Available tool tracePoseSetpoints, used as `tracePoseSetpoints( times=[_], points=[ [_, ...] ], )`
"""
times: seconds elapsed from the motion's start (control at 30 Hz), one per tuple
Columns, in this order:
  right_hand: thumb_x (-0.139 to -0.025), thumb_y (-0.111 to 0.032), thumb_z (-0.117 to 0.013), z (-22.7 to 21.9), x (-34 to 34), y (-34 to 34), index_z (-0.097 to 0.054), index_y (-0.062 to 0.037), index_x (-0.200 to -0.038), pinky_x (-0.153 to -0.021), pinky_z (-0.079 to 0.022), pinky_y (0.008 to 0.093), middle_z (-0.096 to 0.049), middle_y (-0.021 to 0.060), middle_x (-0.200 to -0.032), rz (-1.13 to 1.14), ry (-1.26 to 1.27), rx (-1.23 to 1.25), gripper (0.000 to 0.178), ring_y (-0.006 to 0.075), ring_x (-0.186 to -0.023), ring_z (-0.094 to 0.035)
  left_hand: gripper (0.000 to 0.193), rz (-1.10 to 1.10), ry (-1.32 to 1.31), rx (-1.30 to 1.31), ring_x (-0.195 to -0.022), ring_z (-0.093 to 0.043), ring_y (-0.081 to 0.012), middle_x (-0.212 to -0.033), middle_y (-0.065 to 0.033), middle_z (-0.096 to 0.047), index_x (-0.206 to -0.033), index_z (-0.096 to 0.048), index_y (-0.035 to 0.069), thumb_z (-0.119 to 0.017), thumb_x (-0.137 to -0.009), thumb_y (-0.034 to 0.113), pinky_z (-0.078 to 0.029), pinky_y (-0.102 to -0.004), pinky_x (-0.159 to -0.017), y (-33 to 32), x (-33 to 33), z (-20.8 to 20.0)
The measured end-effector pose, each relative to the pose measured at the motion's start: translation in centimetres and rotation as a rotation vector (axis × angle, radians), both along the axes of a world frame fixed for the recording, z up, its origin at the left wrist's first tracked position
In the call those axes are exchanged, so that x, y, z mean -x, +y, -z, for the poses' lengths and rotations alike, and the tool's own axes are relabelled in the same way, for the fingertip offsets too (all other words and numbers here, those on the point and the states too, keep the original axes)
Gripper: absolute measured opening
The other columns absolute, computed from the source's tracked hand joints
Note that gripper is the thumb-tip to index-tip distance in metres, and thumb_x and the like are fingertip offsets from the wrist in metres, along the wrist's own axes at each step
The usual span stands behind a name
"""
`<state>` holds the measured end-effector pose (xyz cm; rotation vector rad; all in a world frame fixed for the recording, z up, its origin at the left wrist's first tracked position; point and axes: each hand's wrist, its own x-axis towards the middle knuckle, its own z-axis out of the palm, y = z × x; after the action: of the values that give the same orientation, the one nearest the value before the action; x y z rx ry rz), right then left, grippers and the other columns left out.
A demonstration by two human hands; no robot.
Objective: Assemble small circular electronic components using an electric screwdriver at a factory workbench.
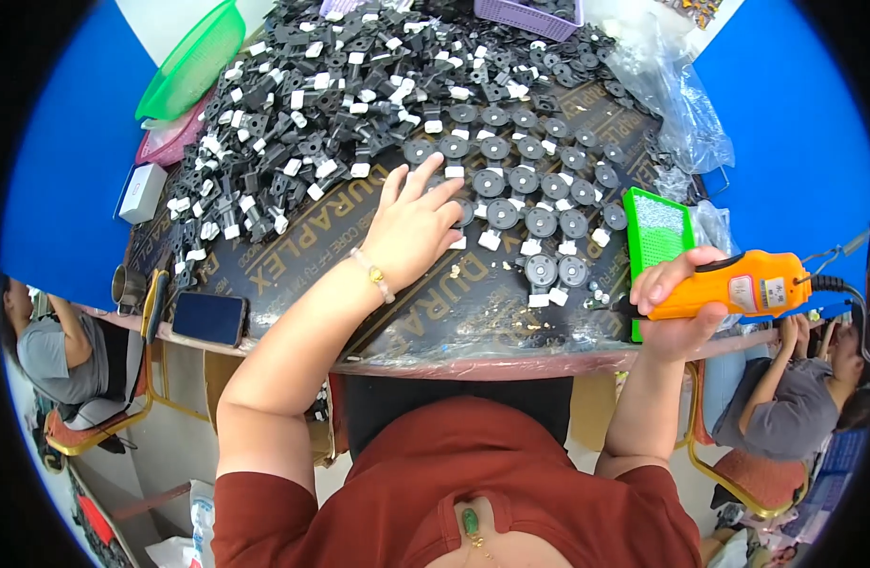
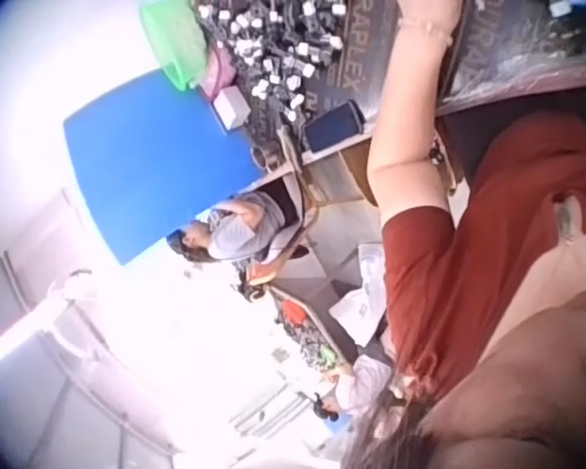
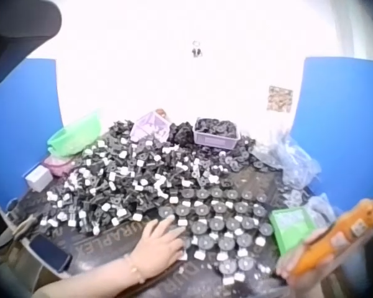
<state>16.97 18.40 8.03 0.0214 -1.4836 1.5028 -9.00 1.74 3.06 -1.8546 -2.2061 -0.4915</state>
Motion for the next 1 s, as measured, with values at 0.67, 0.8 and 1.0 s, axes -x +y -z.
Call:
tracePoseSetpoints(
  times=[0.67,0.8,1.0],
  points=[
    [-0.094,-0.023,-0.062,3.4,-3.8,18.1,-0.051,-0.0028,-0.108,-0.055,-0.05,0.0256,-0.06,0.0047,-0.072,0.596,-0.231,-0.077,0.027,0.0127,-0.058,-0.059,0.043,0.142,-0.493,-0.005,-0.132,-0.04,-0.0313,-0.11,-0.002,-0.062,-0.104,-0.061,0.014,-0.078,-0.065,0.015,-0.02,-0.0513,-0.11,-1.9,-6.4,1.2],
    [-0.094,-0.023,-0.063,3.9,-4.1,18.1,-0.051,-0.0027,-0.108,-0.055,-0.05,0.025,-0.06,0.0047,-0.072,0.594,-0.209,-0.069,0.028,0.0125,-0.058,-0.059,0.051,0.089,-0.457,-0.071,-0.13,-0.042,-0.0315,-0.113,-0.0048,-0.06,-0.11,-0.062,0.012,-0.08,-0.064,0.024,-0.021,-0.0516,-0.109,-1.9,-6.5,1.3],
    [-0.094,-0.02,-0.062,3.8,-3.9,17.7,-0.051,-0.0023,-0.109,-0.056,-0.05,0.0247,-0.06,0.0049,-0.072,0.619,-0.209,-0.068,0.026,0.0124,-0.058,-0.059,0.047,0.039,-0.416,-0.021,-0.125,-0.045,-0.0309,-0.108,-0.0045,-0.063,-0.106,-0.065,0.011,-0.08,-0.064,0.028,-0.022,-0.0522,-0.107,-2.0,-6.5,1.7]
  ],
)
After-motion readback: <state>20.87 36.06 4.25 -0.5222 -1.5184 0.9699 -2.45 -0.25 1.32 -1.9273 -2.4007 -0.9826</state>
